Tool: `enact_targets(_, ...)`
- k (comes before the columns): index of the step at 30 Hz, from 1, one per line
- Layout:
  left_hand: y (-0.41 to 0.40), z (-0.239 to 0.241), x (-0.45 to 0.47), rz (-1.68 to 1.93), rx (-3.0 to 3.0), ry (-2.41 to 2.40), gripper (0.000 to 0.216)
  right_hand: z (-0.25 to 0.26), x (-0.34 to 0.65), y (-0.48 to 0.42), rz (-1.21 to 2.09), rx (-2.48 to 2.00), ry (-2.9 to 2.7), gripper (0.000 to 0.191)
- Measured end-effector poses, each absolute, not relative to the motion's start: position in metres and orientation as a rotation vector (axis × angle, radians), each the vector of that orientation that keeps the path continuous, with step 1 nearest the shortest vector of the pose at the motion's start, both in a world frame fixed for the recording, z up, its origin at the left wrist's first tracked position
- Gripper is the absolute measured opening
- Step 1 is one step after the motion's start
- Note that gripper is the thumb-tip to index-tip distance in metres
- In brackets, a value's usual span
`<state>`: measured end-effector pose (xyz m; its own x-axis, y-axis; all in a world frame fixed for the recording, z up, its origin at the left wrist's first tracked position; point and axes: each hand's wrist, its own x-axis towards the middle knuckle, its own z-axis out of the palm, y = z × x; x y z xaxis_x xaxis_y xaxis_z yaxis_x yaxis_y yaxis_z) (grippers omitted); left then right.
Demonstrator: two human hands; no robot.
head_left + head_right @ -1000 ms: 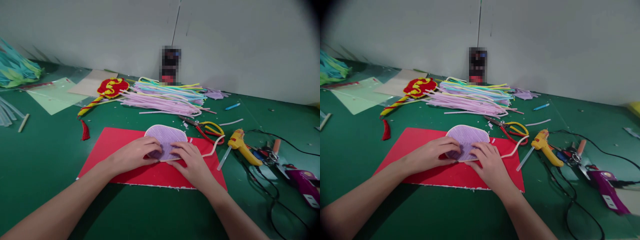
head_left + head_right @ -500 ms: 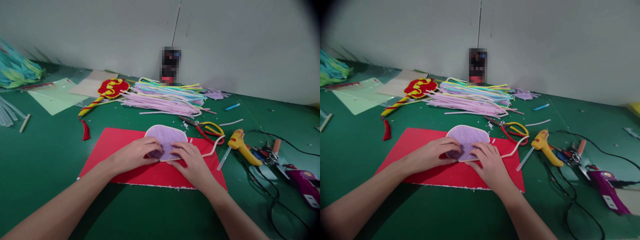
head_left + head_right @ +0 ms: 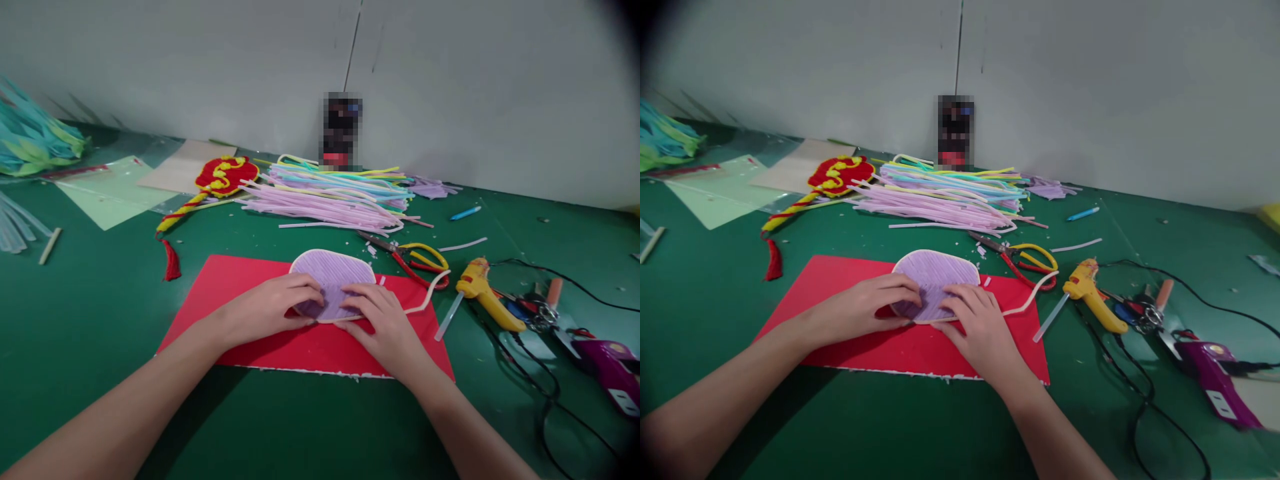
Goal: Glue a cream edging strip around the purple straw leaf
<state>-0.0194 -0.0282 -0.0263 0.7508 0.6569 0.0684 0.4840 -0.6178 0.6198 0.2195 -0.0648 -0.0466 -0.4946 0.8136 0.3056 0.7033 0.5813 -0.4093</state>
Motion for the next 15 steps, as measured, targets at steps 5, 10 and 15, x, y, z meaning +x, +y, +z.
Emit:
enact_targets(5,-0.0281,-0.0269,-0.0217,0.36,2.359,0.863,0.021,-0.0461,0.2196,-0.0646,0.328,-1.215,-2.349,0.02)
enact_targets(10,-0.0269,-0.0276,-0.0223,0.36,2.36,0.847,0.022,-0.0457,0.2197,-0.0643,0.356,-1.228,-2.347,0.019)
enact_targets(15,-0.0264,-0.0274,-0.0224,0.378,2.356,0.841,0.021,-0.0462,0.2217,-0.0635,0.416,-1.235,-2.314,0.018)
